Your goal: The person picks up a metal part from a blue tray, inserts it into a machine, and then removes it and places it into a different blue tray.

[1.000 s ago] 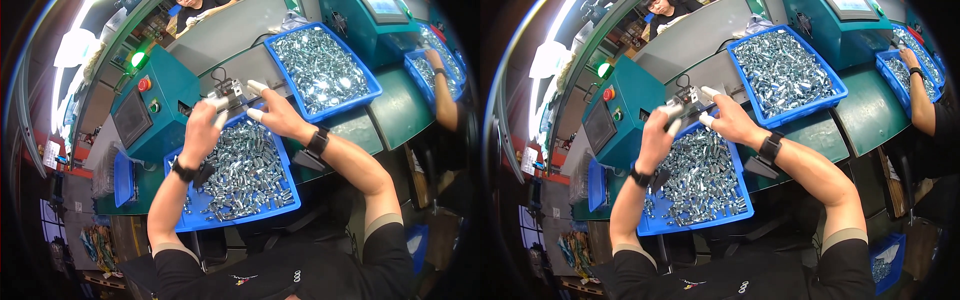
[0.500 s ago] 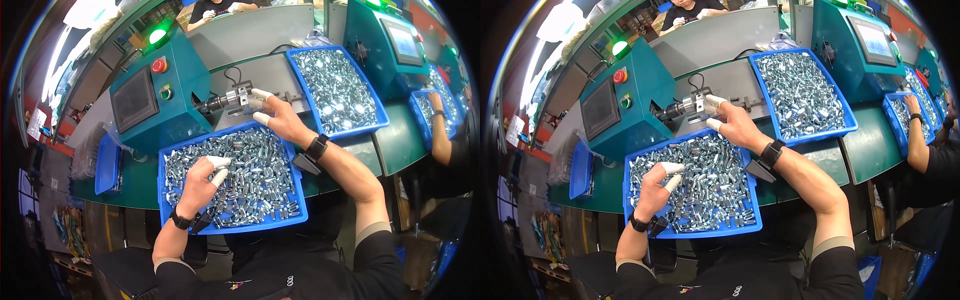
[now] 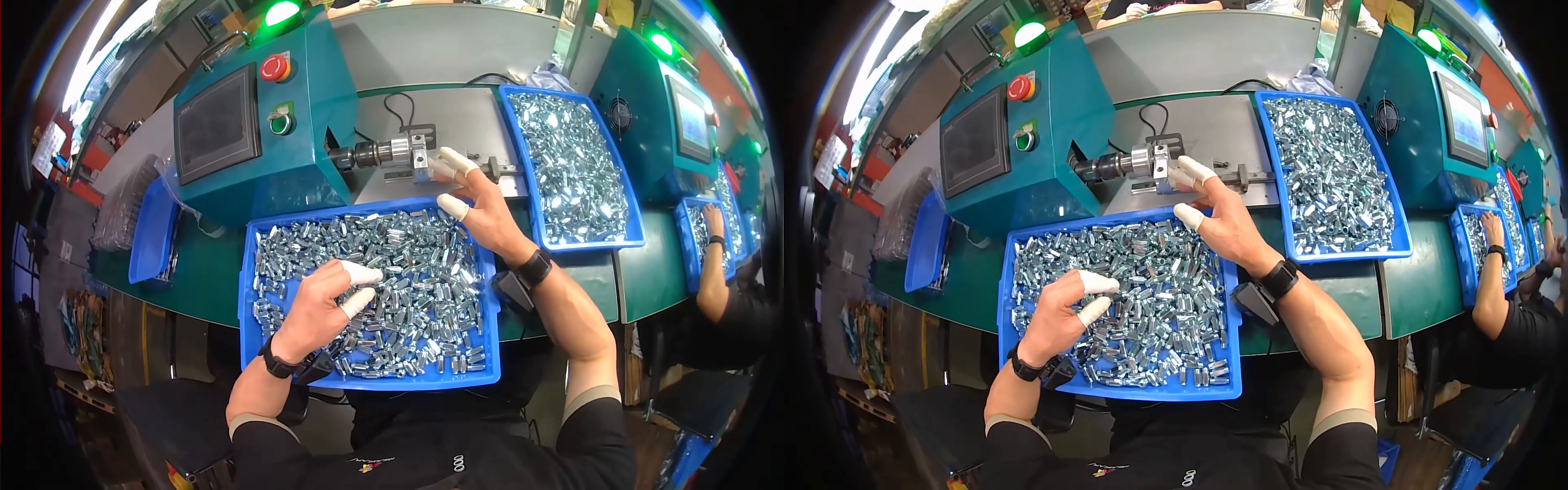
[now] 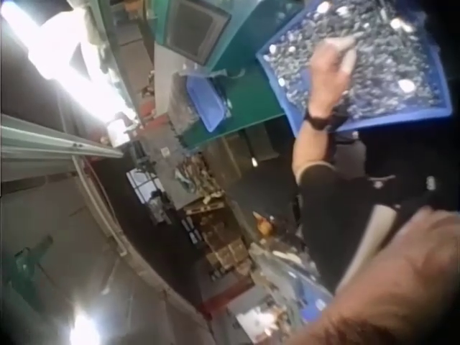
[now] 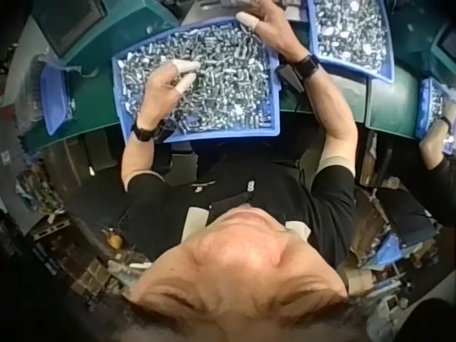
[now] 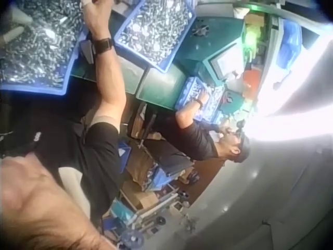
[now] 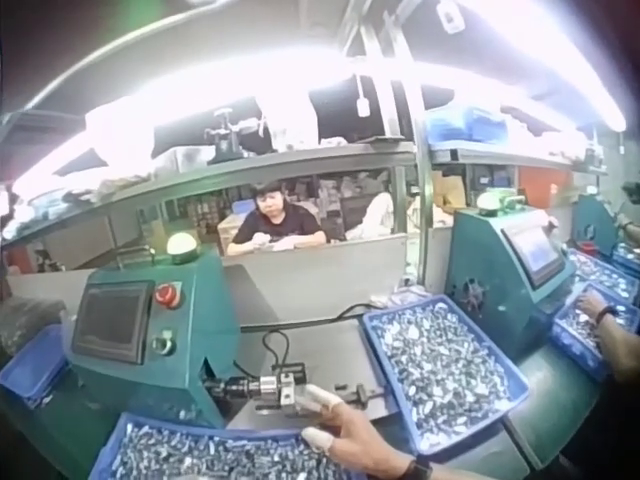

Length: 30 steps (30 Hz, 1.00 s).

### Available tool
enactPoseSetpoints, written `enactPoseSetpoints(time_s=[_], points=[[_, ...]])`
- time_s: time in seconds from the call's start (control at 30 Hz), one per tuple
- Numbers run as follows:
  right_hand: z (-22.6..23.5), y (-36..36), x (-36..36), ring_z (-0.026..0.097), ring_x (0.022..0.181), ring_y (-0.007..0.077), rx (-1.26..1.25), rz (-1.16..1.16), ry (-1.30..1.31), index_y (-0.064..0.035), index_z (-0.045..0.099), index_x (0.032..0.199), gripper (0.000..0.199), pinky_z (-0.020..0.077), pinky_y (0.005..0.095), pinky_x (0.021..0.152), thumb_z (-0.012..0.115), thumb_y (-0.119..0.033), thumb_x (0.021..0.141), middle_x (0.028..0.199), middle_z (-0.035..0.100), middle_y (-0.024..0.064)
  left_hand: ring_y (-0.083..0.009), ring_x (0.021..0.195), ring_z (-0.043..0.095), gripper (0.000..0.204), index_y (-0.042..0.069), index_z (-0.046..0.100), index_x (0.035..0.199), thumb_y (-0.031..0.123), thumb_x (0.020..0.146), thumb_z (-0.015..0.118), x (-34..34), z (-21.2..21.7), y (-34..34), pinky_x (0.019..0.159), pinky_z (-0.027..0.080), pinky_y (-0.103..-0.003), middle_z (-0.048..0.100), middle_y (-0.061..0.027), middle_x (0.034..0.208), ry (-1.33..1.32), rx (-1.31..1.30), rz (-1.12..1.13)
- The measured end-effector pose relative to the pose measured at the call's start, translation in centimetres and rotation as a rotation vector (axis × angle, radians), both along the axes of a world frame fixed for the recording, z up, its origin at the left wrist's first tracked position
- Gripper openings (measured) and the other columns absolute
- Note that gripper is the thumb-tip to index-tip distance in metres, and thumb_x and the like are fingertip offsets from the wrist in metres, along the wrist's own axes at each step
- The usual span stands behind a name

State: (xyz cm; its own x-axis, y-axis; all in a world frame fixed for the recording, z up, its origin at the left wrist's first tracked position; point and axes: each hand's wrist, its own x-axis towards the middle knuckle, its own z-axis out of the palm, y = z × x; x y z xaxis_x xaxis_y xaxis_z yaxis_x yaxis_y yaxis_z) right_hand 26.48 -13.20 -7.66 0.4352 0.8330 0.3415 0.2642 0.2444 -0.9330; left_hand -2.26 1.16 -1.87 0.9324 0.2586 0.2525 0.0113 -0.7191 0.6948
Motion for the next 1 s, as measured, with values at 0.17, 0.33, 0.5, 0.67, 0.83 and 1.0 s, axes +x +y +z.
enactPoseSetpoints(time_s=[0.17, 0.33, 0.5, 0.67, 0.83, 1.0], points=[[0.2, 0.1, 0.0, 0.054, 0.149, 0.0286, -0.028, 0.005, -0.019, -0.0028, 0.030, 0.171, 0.078, 0.0456, 0.0426, 0.120, 0.070, -0.014, 0.104, 0.163, 0.056, 0.0176, -0.0308, 0.104, 0.075, 0.023, 0.004, 0.079, 0.116, 0.001, 0.093, 0.078, -0.1, 0.1, -0.2, 0.092, 0.058, -0.039, 0.080, -0.0133, 0.111, 0.000, -0.015, -0.002], [-0.3, -0.1, 0.2, 0.054, 0.149, 0.0287, -0.034, 0.012, 0.001, -0.0032, 0.029, 0.171, 0.079, 0.0456, 0.0430, 0.121, 0.070, -0.013, 0.104, 0.163, 0.055, 0.0180, -0.0298, 0.104, 0.074, 0.024, 0.004, 0.079, 0.117, 0.001, 0.093, 0.078, -0.3, 0.1, -0.4, 0.092, 0.058, -0.039, 0.080, -0.0126, 0.111, -0.005, -0.025, -0.010], [-0.1, -0.1, 0.1, 0.056, 0.146, 0.0296, -0.043, -0.003, 0.041, -0.0036, 0.028, 0.172, 0.081, 0.0455, 0.0434, 0.120, 0.071, -0.013, 0.103, 0.164, 0.053, 0.0187, -0.0295, 0.105, 0.074, 0.024, 0.004, 0.079, 0.117, 0.002, 0.094, 0.078, -0.4, -0.1, -0.5, 0.093, 0.058, -0.039, 0.080, -0.0120, 0.111, -0.021, -0.012, -0.014], [0.5, -0.3, -0.6, 0.057, 0.144, 0.0306, -0.093, -0.055, -0.002, -0.0032, 0.027, 0.172, 0.084, 0.0472, 0.0442, 0.118, 0.073, -0.016, 0.102, 0.166, 0.050, 0.0200, -0.0299, 0.105, 0.074, 0.023, 0.004, 0.079, 0.118, 0.004, 0.094, 0.077, -0.6, -0.3, -0.5, 0.093, 0.058, -0.039, 0.080, -0.0120, 0.110, -0.042, -0.030, -0.032], [3.1, -1.3, -0.7, 0.066, 0.132, 0.0298, -0.140, -0.317, -0.222, -0.0004, 0.032, 0.169, 0.082, 0.0533, 0.0424, 0.110, 0.074, -0.018, 0.102, 0.151, 0.063, 0.0231, -0.0296, 0.104, 0.074, 0.023, 0.004, 0.079, 0.117, 0.005, 0.095, 0.077, -0.7, 0.2, -0.4, 0.093, 0.058, -0.039, 0.080, -0.0120, 0.109, -0.077, -0.022, -0.047], [7.0, 1.7, 1.1, 0.077, 0.110, 0.0365, -0.398, -0.570, -0.469, 0.0029, 0.044, 0.160, 0.079, 0.0592, 0.0436, 0.096, 0.077, -0.032, 0.098, 0.117, 0.077, 0.0268, -0.0293, 0.102, 0.076, 0.022, 0.005, 0.080, 0.116, 0.006, 0.095, 0.077, -0.5, -0.5, -0.1, 0.092, 0.058, -0.038, 0.080, -0.0121, 0.108, -0.091, -0.040, -0.061]])
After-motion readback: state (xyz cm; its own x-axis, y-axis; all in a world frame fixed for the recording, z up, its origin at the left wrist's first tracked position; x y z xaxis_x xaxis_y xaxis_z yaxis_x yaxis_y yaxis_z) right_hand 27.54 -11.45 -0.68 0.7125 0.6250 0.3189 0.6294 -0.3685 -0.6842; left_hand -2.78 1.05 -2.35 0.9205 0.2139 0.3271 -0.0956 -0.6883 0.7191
